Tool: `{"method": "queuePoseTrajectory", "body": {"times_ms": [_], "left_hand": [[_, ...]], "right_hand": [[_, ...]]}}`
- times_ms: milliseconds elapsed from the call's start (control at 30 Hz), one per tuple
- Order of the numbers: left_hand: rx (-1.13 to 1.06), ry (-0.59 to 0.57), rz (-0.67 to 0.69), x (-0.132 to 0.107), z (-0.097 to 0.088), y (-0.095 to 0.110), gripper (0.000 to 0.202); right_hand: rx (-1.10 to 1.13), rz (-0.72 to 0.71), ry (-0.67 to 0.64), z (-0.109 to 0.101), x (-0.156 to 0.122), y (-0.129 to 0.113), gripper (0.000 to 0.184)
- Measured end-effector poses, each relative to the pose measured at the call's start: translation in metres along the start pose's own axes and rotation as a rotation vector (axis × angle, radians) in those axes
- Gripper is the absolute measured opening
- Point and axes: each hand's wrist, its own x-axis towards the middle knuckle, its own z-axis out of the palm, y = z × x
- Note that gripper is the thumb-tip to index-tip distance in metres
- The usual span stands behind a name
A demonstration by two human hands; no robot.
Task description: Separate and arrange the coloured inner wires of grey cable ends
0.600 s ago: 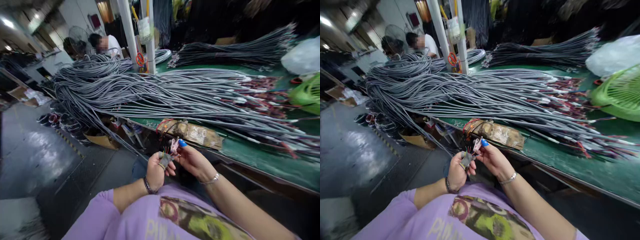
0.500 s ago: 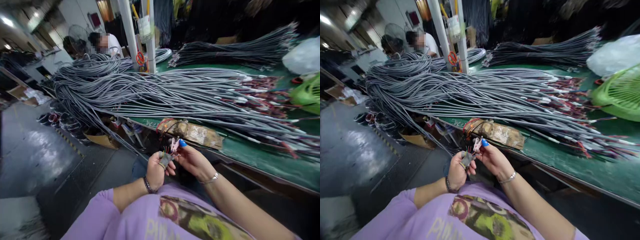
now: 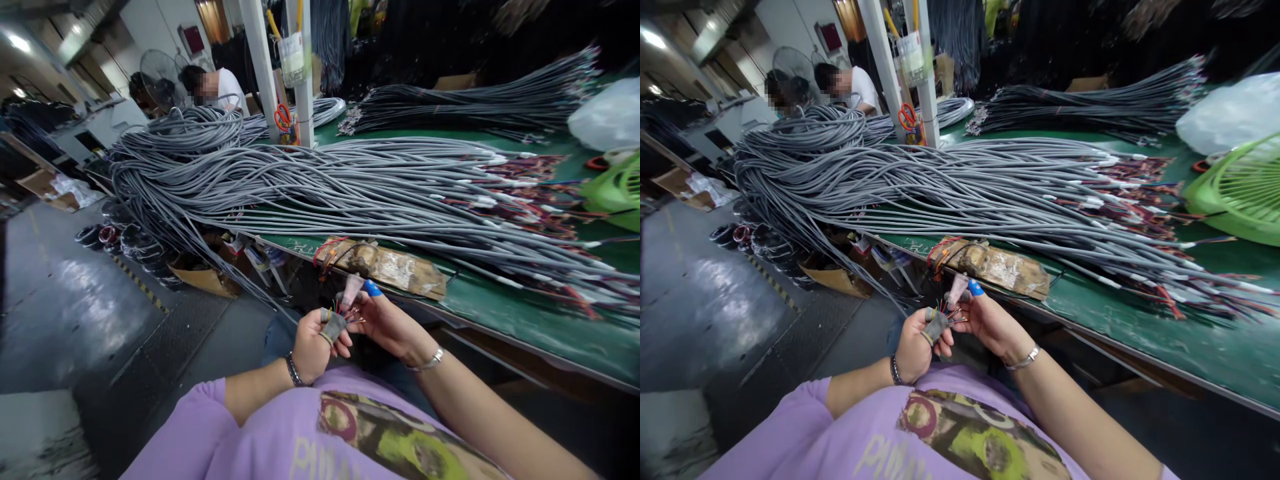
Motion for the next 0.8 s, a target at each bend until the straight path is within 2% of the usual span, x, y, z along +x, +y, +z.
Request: {"method": "queuePoseTrajectory", "body": {"times_ms": [167, 367, 567, 667, 800], "left_hand": [[0.109, -0.075, -0.039, -0.003, -0.006, 0.001, 0.043], [0.182, -0.117, -0.095, -0.005, -0.006, 0.003, 0.046], [0.229, -0.276, -0.231, -0.002, -0.008, 0.002, 0.039], [0.197, -0.299, -0.278, 0.0, -0.01, -0.001, 0.037], [0.136, -0.216, -0.246, 0.001, -0.009, -0.002, 0.038]], "right_hand": [[-0.273, 0.083, -0.014, -0.007, -0.011, -0.008, 0.048], [-0.568, -0.004, -0.027, 0.002, -0.013, -0.019, 0.042], [-0.797, -0.013, -0.101, 0.008, -0.012, -0.022, 0.042], [-0.852, -0.03, -0.118, 0.008, -0.011, -0.019, 0.043], [-0.741, -0.07, -0.039, 0.004, -0.012, -0.014, 0.048]]}}
